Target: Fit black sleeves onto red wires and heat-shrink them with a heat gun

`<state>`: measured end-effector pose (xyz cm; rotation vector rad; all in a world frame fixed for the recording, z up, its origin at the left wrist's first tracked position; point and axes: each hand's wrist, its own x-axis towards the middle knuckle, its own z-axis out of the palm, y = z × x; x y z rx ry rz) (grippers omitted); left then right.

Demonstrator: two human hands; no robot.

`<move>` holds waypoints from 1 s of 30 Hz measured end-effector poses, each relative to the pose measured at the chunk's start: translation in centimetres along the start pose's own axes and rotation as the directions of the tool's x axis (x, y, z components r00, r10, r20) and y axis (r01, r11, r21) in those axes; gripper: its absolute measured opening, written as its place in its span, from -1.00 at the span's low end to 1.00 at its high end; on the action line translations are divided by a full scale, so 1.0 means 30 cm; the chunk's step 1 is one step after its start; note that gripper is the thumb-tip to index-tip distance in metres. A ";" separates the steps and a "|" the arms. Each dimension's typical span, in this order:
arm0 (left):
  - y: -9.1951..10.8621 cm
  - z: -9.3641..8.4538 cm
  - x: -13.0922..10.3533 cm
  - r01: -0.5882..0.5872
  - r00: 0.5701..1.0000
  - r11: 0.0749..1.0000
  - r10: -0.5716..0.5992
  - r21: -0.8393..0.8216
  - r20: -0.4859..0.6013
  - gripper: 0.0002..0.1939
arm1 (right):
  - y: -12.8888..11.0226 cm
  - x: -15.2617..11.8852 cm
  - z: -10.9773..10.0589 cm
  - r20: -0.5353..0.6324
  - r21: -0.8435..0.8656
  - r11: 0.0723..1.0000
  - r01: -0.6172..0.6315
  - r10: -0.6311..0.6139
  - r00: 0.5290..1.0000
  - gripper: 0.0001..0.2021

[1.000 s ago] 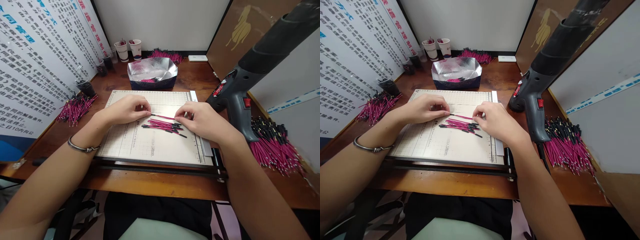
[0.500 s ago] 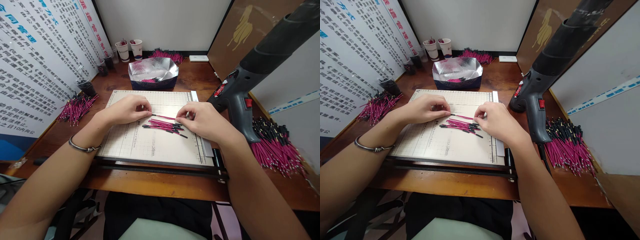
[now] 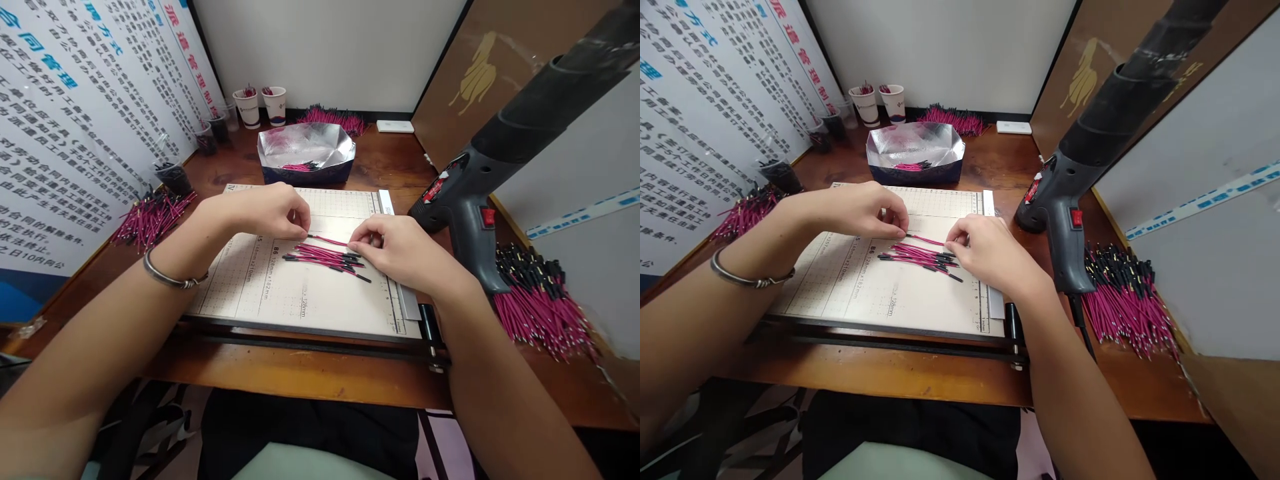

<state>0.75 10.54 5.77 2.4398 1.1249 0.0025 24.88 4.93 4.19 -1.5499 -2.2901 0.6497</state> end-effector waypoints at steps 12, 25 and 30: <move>-0.011 0.060 -0.027 -0.139 0.979 0.990 0.143 0.037 -0.147 -0.84 | 0.018 0.001 0.008 -0.002 -0.026 0.999 0.028 -0.028 1.000 -0.87; -0.032 0.078 -0.030 -0.160 0.929 0.978 0.194 0.130 -0.316 -0.82 | -0.002 -0.002 -0.008 -0.077 -0.034 0.999 -0.014 0.011 0.997 -0.89; -0.030 0.082 -0.033 -0.167 0.916 0.979 0.199 0.118 -0.350 -0.86 | -0.004 -0.006 -0.008 -0.163 0.058 0.998 -0.010 0.020 0.986 -0.90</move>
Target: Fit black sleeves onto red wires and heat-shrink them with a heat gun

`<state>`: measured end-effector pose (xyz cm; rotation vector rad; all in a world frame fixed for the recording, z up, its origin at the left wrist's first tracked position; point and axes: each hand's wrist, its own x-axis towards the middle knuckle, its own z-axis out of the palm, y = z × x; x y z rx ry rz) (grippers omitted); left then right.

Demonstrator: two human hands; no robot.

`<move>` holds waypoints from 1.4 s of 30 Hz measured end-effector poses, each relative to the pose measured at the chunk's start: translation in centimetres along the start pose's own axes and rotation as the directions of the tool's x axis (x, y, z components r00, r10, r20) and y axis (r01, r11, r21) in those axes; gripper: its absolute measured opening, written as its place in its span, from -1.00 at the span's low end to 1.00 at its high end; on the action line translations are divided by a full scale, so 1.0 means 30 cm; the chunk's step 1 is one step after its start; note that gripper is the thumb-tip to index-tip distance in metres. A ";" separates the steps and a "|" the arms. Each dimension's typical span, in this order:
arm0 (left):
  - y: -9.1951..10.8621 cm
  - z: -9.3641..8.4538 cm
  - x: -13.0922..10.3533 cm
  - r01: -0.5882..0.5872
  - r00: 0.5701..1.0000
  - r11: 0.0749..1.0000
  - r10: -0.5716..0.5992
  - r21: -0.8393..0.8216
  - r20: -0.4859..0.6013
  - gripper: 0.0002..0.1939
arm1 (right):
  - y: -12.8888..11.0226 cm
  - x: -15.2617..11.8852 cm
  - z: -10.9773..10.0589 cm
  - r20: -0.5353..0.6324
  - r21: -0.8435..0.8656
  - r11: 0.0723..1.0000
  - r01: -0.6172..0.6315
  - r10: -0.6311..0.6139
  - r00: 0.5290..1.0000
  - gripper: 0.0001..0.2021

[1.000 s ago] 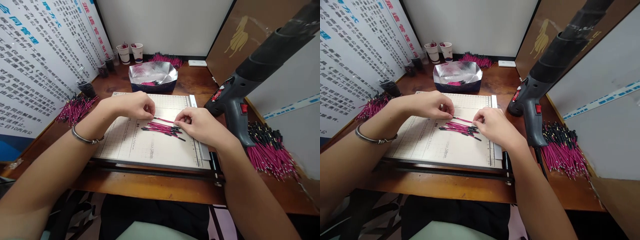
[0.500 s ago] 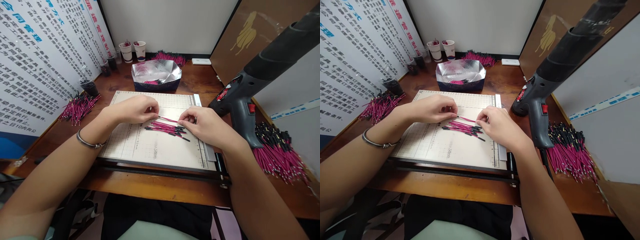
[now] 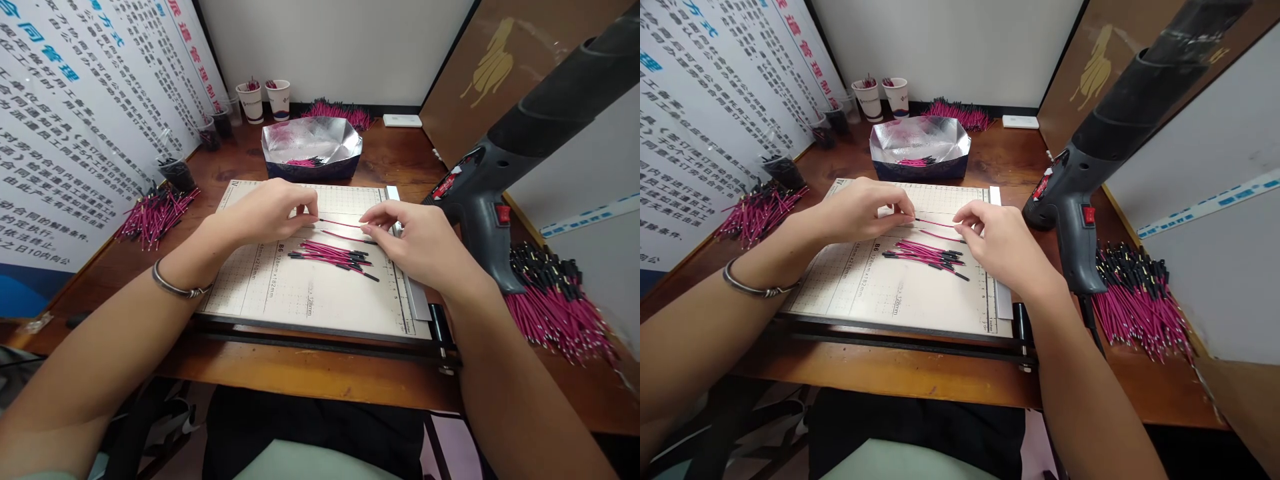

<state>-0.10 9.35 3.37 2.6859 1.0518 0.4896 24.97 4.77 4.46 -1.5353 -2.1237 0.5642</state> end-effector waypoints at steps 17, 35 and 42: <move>0.023 0.006 0.003 -0.073 0.997 0.997 0.073 0.011 -0.024 -0.75 | 0.002 -0.003 0.005 -0.086 0.015 0.998 0.059 -0.057 0.995 -0.84; 0.007 0.033 0.000 -0.178 0.970 0.982 0.185 0.059 -0.156 -0.81 | 0.008 -0.003 0.012 -0.072 -0.038 0.986 0.160 -0.162 0.984 -0.85; 0.009 0.032 -0.001 -0.178 0.971 0.983 0.183 0.050 -0.151 -0.85 | 0.009 -0.005 0.013 -0.070 -0.016 0.985 0.169 -0.170 0.983 -0.85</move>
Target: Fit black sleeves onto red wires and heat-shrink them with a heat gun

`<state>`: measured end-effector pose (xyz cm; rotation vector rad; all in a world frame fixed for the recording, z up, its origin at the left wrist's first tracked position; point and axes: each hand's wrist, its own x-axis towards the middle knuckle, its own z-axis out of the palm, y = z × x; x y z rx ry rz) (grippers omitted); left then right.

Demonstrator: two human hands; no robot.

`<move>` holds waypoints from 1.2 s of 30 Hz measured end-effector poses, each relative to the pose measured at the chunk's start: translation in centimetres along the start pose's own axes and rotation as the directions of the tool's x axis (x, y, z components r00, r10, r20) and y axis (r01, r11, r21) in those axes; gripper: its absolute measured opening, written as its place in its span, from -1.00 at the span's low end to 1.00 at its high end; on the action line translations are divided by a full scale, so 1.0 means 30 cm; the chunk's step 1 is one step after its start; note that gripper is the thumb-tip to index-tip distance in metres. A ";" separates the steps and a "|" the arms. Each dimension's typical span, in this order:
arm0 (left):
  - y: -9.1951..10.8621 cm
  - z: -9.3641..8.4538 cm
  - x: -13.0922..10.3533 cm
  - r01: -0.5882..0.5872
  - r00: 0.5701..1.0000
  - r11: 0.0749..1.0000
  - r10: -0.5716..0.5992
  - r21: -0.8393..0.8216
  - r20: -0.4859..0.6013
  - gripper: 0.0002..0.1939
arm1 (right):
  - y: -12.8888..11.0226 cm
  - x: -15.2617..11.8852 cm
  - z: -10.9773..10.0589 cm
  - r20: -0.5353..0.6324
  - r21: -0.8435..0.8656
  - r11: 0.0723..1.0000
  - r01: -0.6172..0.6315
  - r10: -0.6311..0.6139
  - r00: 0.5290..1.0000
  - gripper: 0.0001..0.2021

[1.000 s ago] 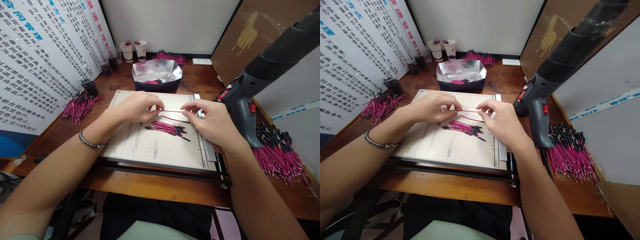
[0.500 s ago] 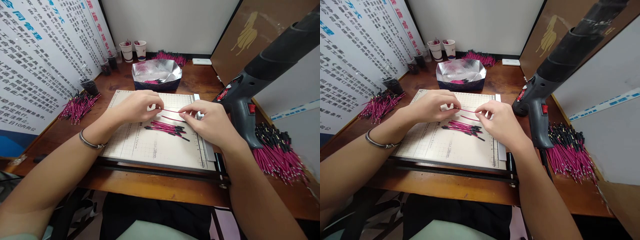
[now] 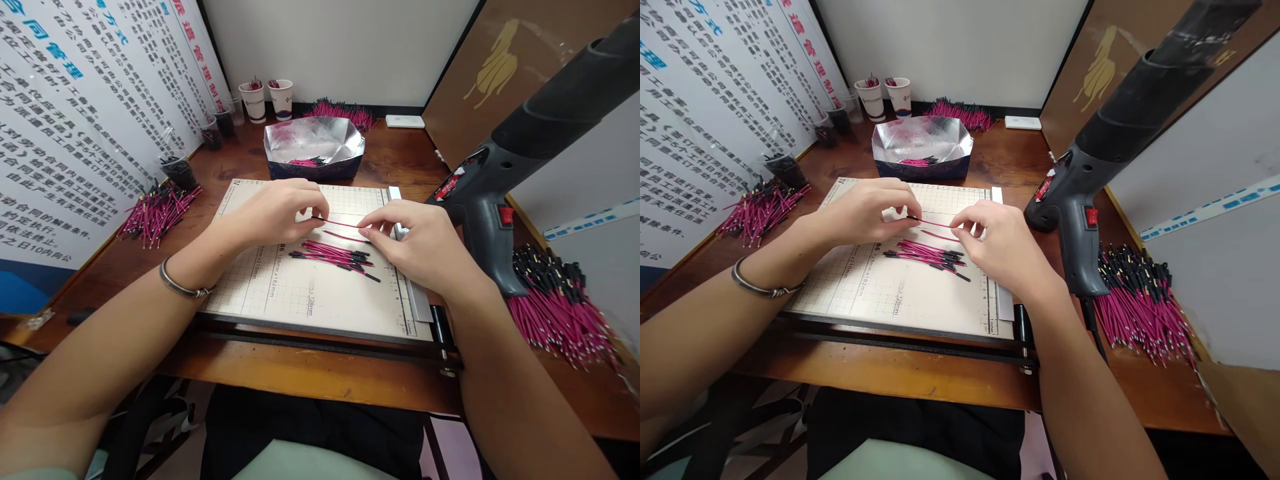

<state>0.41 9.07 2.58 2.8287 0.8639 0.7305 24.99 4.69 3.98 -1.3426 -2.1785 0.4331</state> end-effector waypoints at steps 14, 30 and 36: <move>-0.001 0.000 0.001 0.009 1.000 1.000 -0.009 -0.014 0.011 -0.83 | 0.003 -0.001 -0.003 0.005 0.006 1.000 0.009 -0.009 1.000 -0.85; 0.002 -0.002 0.002 0.049 0.998 0.999 -0.049 -0.002 0.034 -0.83 | -0.012 -0.001 -0.008 0.018 -0.008 0.997 -0.074 0.074 0.997 -0.89; 0.004 -0.003 0.003 0.053 0.998 0.999 -0.052 -0.007 0.034 -0.83 | -0.007 -0.001 -0.018 0.010 -0.027 0.998 -0.061 0.061 0.998 -0.89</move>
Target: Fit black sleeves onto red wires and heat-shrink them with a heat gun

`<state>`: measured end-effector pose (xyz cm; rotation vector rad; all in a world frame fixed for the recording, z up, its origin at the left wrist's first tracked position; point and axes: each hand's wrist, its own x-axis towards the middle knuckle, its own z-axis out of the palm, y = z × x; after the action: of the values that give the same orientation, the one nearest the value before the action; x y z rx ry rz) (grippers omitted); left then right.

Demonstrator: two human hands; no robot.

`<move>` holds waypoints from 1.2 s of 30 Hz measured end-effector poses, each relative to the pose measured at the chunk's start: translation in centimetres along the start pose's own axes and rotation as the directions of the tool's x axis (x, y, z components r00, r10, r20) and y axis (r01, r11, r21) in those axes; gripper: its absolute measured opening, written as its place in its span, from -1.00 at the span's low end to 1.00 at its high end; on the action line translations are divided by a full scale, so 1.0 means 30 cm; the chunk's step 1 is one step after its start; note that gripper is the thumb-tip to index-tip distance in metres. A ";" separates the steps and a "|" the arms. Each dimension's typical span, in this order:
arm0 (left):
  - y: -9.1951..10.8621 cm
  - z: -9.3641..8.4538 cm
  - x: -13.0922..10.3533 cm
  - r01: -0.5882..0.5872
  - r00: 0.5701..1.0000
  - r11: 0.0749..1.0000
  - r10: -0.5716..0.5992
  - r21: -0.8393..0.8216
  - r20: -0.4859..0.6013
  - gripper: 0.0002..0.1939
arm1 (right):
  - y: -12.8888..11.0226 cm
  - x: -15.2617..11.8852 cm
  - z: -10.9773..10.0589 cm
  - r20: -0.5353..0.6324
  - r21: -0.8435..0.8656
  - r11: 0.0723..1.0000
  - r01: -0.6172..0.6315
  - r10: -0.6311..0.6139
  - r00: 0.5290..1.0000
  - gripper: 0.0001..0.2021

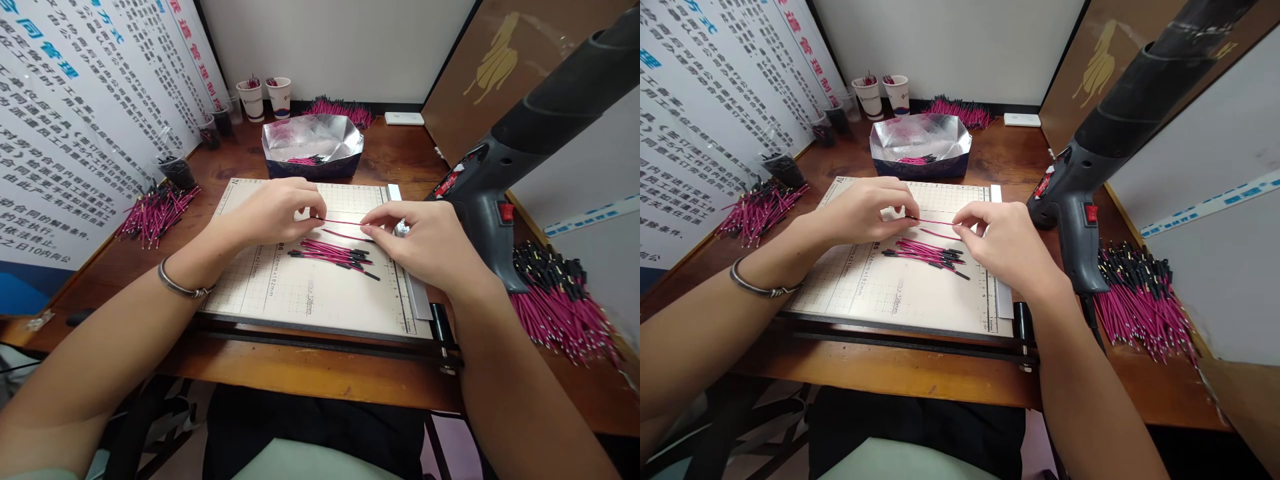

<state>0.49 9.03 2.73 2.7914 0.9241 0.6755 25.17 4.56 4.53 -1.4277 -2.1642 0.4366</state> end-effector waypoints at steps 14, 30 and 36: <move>-0.001 0.002 -0.001 0.001 1.000 1.000 -0.001 -0.010 0.005 -0.86 | 0.002 -0.001 -0.002 0.010 0.014 1.000 -0.006 0.006 1.000 -0.87; 0.001 -0.002 -0.001 0.004 1.000 1.000 -0.004 -0.002 0.016 -0.85 | 0.003 0.000 -0.001 0.014 0.006 1.000 0.013 -0.014 1.000 -0.87; -0.003 0.007 0.000 -0.028 1.000 1.000 0.028 -0.001 0.011 -0.83 | 0.007 0.002 0.000 0.027 -0.003 1.000 0.015 -0.015 1.000 -0.88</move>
<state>0.54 9.10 2.52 2.8091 0.8844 0.6634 25.32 4.69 4.43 -1.4142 -2.1966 0.4498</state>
